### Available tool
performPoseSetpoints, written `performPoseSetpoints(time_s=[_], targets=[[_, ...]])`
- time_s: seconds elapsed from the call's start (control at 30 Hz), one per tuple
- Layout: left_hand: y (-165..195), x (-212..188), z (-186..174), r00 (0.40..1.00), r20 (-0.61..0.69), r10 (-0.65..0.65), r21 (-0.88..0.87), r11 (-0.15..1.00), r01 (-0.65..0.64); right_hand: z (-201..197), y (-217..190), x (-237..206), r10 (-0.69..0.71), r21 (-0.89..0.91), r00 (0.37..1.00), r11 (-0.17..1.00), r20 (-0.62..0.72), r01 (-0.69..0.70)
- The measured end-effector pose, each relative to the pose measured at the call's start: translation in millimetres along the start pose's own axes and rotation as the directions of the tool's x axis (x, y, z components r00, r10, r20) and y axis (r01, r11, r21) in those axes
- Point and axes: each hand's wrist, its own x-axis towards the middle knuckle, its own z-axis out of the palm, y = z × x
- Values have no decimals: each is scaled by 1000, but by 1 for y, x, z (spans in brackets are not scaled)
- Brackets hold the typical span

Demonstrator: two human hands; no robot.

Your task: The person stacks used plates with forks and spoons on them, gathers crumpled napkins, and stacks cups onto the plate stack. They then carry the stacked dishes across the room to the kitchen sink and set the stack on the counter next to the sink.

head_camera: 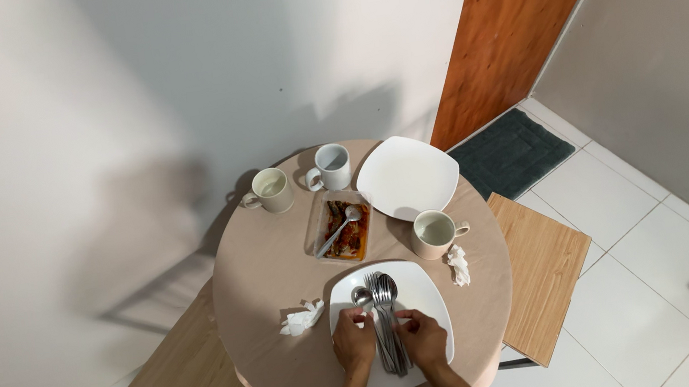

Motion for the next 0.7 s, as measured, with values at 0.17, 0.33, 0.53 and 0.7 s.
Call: performPoseSetpoints(time_s=[0.17, 0.33, 0.53, 0.7], targets=[[16, 14, -2, 993, -83, 82, -91, 992, -89, -17, -16, 19, -121, 39, 990, 992, -75, 124], [40, 33, -8, 986, -101, 130, -220, 964, -150, -37, -42, 53, -225, -2, 954, 974, -197, 229], [75, 62, -14, 968, -81, 238, -375, 892, -251, -74, -88, 113, -381, -72, 850, 921, -363, 383], [108, 87, -1, 952, -62, 300, -460, 838, -294, -102, -110, 168, -345, -16, 850, 929, -398, 370]])
